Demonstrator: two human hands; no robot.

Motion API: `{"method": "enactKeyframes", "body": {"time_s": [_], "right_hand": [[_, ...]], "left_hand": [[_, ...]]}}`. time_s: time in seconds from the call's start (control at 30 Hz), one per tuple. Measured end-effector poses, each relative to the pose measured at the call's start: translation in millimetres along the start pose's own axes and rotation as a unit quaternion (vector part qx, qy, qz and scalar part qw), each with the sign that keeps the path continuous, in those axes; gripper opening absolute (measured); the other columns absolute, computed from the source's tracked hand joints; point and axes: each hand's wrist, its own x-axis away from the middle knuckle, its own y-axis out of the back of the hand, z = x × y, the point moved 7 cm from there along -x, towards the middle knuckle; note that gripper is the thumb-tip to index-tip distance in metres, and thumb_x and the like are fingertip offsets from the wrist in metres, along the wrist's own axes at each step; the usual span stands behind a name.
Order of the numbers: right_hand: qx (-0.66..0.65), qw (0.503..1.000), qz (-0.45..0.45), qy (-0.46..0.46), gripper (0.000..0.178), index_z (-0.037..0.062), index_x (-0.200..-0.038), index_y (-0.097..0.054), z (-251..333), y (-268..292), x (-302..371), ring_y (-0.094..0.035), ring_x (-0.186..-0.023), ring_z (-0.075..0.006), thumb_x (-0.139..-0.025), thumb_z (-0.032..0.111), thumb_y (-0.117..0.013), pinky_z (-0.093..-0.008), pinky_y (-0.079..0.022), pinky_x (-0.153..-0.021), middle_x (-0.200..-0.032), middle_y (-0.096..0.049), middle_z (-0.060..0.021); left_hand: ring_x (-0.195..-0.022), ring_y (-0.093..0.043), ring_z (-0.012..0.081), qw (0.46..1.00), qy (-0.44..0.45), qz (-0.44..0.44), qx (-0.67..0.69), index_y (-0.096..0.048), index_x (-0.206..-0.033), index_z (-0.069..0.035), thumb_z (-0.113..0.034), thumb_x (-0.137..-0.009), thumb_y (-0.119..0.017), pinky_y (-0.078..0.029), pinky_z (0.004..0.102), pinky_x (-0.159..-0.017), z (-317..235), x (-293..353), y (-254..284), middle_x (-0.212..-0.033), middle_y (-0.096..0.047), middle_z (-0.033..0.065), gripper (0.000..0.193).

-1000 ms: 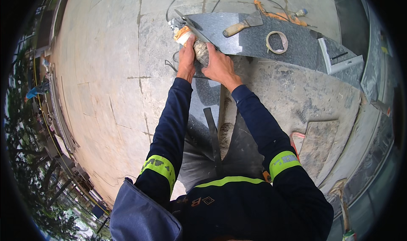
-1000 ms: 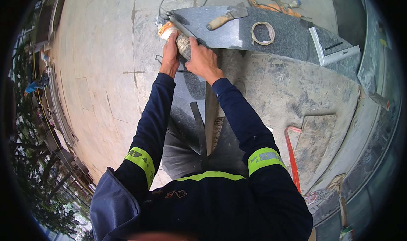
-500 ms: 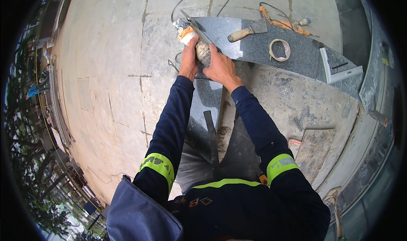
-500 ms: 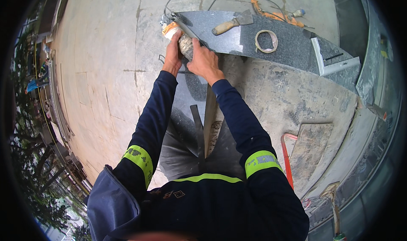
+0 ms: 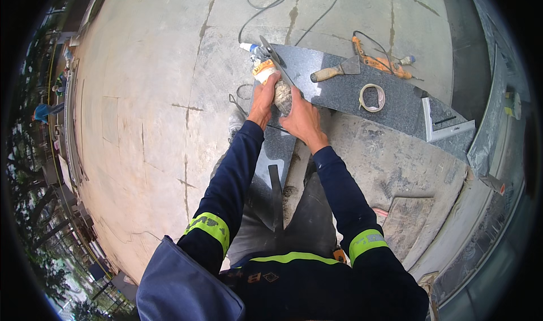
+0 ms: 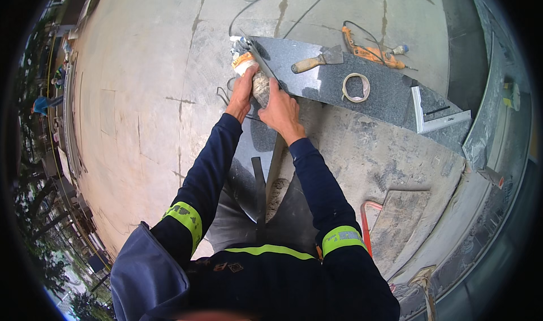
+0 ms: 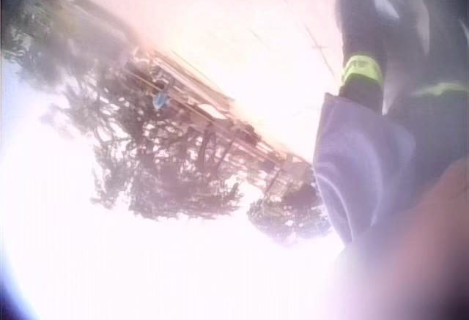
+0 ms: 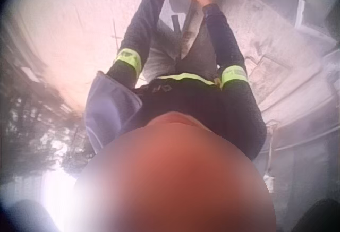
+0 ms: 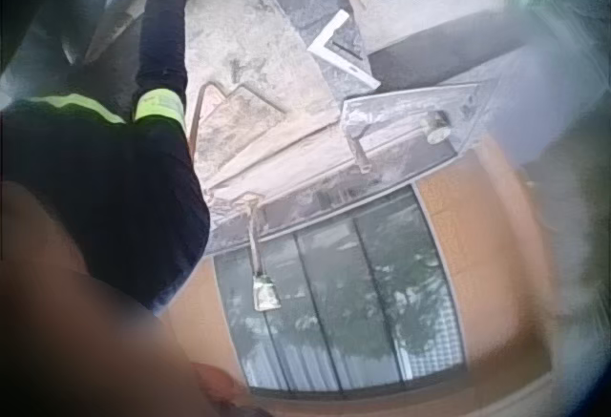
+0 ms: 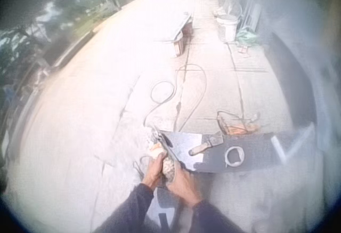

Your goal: The person positions a stone slab, marks a cut line using a square and pencil, then uses an angle grinder to cut along the marked line. The slab is handled and repositioned during the process.

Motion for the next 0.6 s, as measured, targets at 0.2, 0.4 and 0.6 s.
{"method": "enactKeyframes", "body": {"time_s": [0.2, 0.4, 0.6], "right_hand": [[0.002, 1.0, 0.011, -0.013, 0.092, -0.0007, -0.161, -0.038, 8, 7, 2, -0.073, -0.113, -0.0539, -0.08, 0.017, -0.079, -0.0569, -0.057, -0.099, -0.121, -0.075, -0.0341], [0.011, 0.999, 0.026, -0.023, 0.092, 0.0002, -0.161, -0.038, 16, 10, -9, -0.072, -0.112, -0.0542, -0.08, 0.017, -0.079, -0.0578, -0.057, -0.099, -0.12, -0.075, -0.0341], [0.011, 0.999, 0.024, -0.022, 0.093, 0.0002, -0.161, -0.038, 15, 5, -14, -0.073, -0.109, -0.0548, -0.08, 0.016, -0.079, -0.059, -0.058, -0.096, -0.115, -0.076, -0.0347]], "left_hand": [[-0.099, -0.071, 0.0198, 1.0, 0.006, 0.004, 0.01, -0.068, -0.132, 0.0, -0.047, -0.098, -0.079, -0.055, 0.0351, -0.09, -2, 4, -1, -0.113, -0.074, 0.0073, 0.059], [-0.099, -0.072, 0.0194, 0.999, 0.021, 0.001, 0.028, -0.068, -0.132, 0.0, -0.047, -0.098, -0.079, -0.056, 0.0342, -0.089, -9, -3, 0, -0.114, -0.074, 0.0068, 0.059], [-0.095, -0.071, 0.0182, 0.999, 0.02, 0.006, 0.03, -0.068, -0.132, -0.001, -0.043, -0.101, -0.076, -0.056, 0.0342, -0.085, -11, -11, 2, -0.112, -0.074, 0.0065, 0.053]]}}
